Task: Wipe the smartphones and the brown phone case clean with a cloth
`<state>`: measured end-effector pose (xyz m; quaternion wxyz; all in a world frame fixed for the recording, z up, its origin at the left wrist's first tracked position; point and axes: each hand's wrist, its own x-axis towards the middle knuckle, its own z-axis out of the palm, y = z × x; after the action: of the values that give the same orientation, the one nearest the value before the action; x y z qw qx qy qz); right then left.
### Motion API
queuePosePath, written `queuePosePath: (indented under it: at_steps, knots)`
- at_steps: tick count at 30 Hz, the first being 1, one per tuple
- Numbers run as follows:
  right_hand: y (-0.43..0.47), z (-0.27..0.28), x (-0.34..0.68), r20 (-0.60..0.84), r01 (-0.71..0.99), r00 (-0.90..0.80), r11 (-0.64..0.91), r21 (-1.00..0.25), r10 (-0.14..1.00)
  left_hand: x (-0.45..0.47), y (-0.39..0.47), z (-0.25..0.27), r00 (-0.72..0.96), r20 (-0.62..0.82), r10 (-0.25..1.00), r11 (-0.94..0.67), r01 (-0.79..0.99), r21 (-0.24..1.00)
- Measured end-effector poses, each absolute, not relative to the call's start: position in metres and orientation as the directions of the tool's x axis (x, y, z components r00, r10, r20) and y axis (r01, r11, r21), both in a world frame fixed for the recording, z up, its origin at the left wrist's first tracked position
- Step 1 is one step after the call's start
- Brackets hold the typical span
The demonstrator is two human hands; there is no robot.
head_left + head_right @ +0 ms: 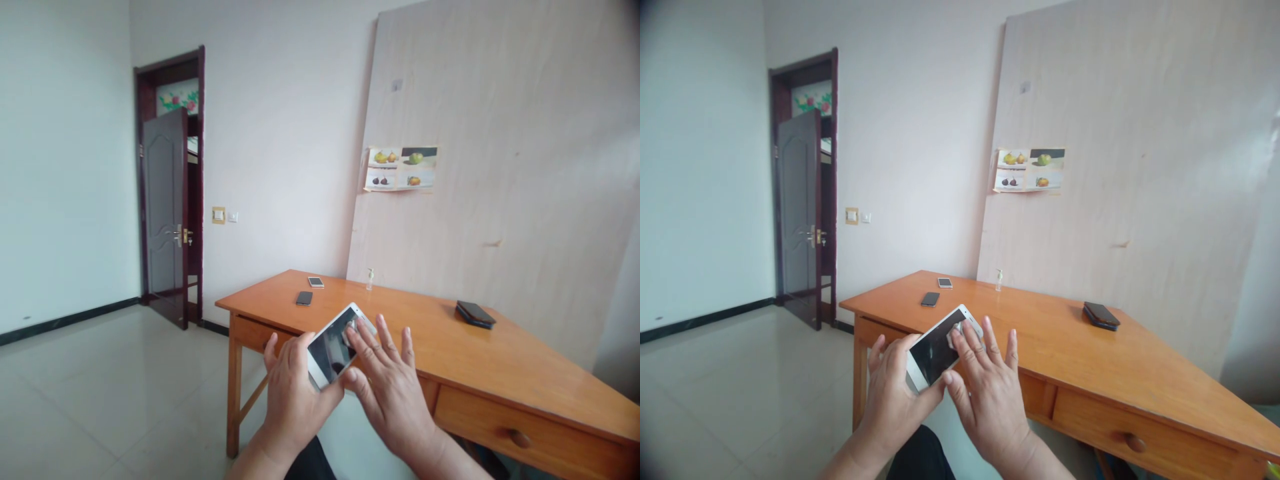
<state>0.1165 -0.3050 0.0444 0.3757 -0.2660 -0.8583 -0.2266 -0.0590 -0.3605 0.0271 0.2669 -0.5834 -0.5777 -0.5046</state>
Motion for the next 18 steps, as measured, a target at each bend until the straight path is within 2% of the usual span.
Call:
queuePosePath:
  at_steps: [2,7,14,18]
  knots:
    - [-0.305,0.042,0.118,0.765,0.636,-0.567,0.753,0.172,0.305,-0.058,-0.361,0.028,-0.181,0.894,0.409,-0.186,0.943,0.276]
    - [-0.318,0.034,0.116,0.667,0.428,-0.731,0.858,0.285,0.143,-0.059,-0.361,0.026,-0.204,0.883,0.423,-0.179,0.936,0.302]
    - [-0.299,0.036,0.128,0.786,0.640,-0.524,0.761,0.110,0.328,-0.057,-0.362,0.030,-0.191,0.902,0.386,-0.188,0.942,0.279]
    - [-0.314,0.027,0.124,0.712,0.510,-0.667,0.831,0.224,0.218,-0.057,-0.360,0.027,-0.184,0.898,0.399,-0.197,0.939,0.280]
